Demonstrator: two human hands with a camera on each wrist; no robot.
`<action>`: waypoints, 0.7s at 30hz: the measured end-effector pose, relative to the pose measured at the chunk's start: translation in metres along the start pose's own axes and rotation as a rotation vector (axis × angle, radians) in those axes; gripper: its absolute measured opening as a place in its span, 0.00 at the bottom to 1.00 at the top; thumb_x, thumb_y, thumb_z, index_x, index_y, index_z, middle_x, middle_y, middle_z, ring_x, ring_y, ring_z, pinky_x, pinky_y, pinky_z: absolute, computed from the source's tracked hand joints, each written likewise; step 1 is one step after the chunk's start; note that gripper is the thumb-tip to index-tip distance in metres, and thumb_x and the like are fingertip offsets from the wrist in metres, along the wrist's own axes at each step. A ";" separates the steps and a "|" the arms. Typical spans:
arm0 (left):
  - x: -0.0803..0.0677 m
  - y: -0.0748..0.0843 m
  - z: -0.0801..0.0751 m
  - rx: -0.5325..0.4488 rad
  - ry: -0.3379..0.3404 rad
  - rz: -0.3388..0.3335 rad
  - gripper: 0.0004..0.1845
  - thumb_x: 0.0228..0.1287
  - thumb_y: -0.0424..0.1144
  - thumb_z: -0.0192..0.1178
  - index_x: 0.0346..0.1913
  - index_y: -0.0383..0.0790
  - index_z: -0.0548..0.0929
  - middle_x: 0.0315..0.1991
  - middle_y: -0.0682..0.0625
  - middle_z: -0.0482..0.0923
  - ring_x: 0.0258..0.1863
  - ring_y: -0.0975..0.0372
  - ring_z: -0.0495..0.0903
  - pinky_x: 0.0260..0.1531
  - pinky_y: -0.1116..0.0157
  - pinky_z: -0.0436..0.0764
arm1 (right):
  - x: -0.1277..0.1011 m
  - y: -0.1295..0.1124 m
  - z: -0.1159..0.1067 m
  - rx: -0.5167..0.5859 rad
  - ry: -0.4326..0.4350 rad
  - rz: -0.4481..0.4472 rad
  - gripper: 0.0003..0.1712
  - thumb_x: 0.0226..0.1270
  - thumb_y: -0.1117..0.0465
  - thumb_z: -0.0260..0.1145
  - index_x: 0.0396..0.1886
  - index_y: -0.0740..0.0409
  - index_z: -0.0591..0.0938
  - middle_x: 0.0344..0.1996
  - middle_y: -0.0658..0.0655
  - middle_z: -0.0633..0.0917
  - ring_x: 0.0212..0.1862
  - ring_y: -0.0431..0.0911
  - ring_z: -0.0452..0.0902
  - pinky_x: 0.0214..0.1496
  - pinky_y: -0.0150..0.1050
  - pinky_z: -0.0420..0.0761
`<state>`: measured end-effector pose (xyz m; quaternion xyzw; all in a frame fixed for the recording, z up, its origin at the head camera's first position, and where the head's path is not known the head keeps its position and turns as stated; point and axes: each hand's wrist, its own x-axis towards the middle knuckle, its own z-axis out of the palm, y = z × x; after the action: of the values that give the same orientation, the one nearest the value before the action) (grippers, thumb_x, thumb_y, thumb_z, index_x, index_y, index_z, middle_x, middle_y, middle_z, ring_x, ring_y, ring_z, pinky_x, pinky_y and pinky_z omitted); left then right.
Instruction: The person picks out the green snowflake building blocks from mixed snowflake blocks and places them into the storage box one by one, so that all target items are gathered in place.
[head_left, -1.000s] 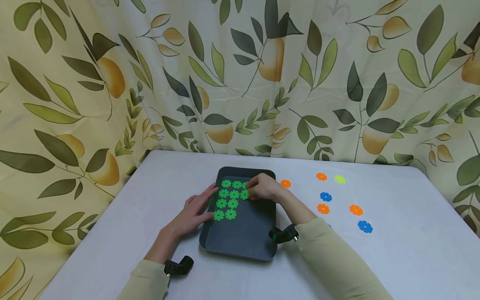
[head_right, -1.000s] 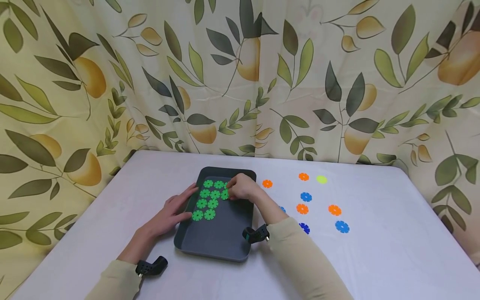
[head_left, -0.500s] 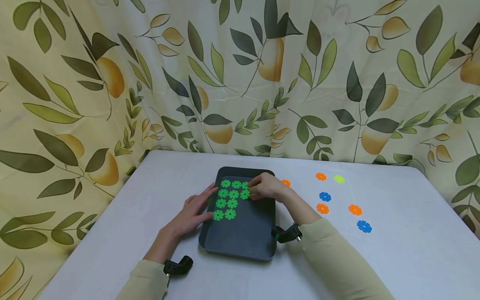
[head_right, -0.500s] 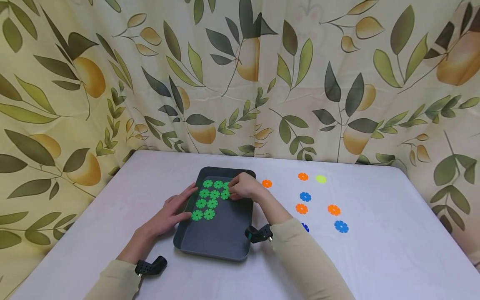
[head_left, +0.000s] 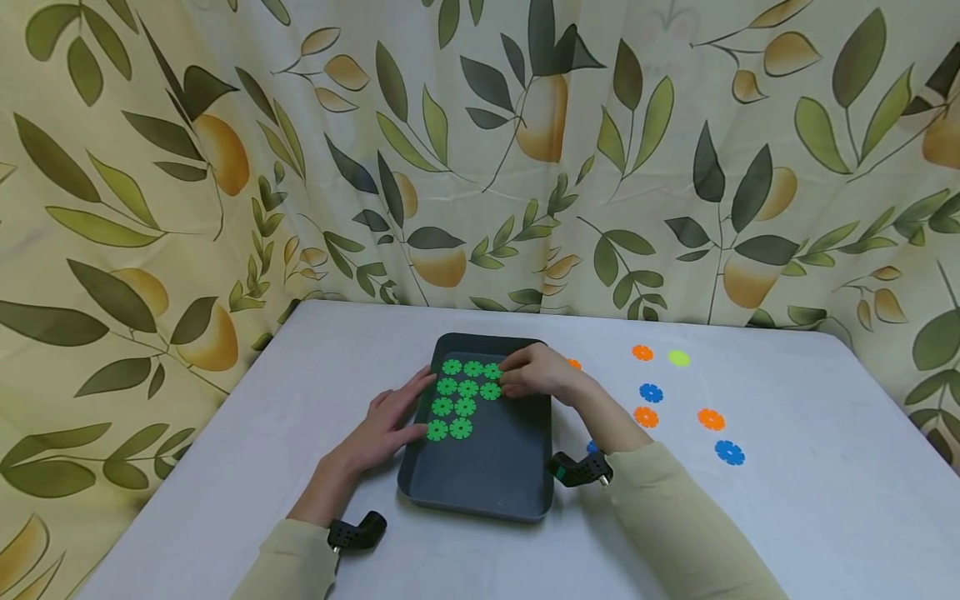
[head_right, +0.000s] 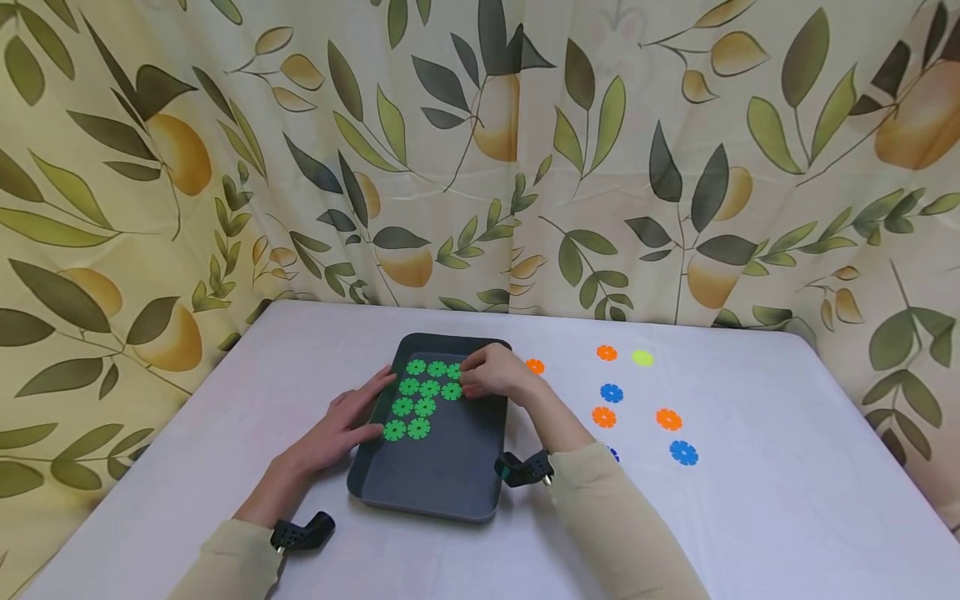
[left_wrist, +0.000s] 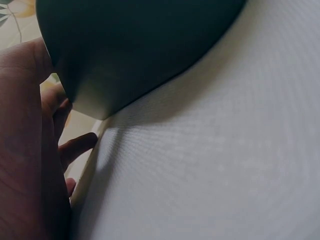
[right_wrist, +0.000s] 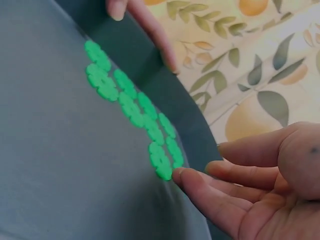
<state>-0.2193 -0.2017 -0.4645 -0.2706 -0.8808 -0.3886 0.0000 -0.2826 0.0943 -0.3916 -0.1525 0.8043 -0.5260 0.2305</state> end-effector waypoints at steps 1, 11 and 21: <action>0.000 0.000 0.000 -0.001 0.000 0.000 0.39 0.68 0.43 0.57 0.80 0.44 0.58 0.81 0.49 0.46 0.78 0.52 0.50 0.68 0.41 0.45 | -0.001 0.000 -0.001 0.010 0.001 -0.005 0.23 0.72 0.69 0.61 0.61 0.81 0.74 0.52 0.73 0.82 0.47 0.58 0.85 0.50 0.44 0.83; 0.001 0.001 0.002 0.012 0.011 0.017 0.38 0.69 0.43 0.58 0.80 0.43 0.58 0.81 0.47 0.47 0.78 0.50 0.50 0.67 0.40 0.46 | -0.018 -0.001 -0.014 0.093 -0.004 -0.065 0.25 0.75 0.65 0.60 0.65 0.78 0.72 0.56 0.74 0.81 0.55 0.63 0.81 0.55 0.43 0.81; 0.001 0.002 0.002 0.002 0.011 -0.004 0.38 0.70 0.44 0.58 0.80 0.45 0.58 0.81 0.48 0.46 0.78 0.52 0.50 0.68 0.41 0.45 | -0.049 0.005 -0.037 0.195 0.045 -0.102 0.28 0.75 0.62 0.62 0.68 0.72 0.71 0.58 0.69 0.82 0.57 0.60 0.81 0.57 0.43 0.79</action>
<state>-0.2185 -0.1991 -0.4642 -0.2666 -0.8817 -0.3892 0.0042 -0.2604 0.1490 -0.3728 -0.1582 0.7455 -0.6160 0.1993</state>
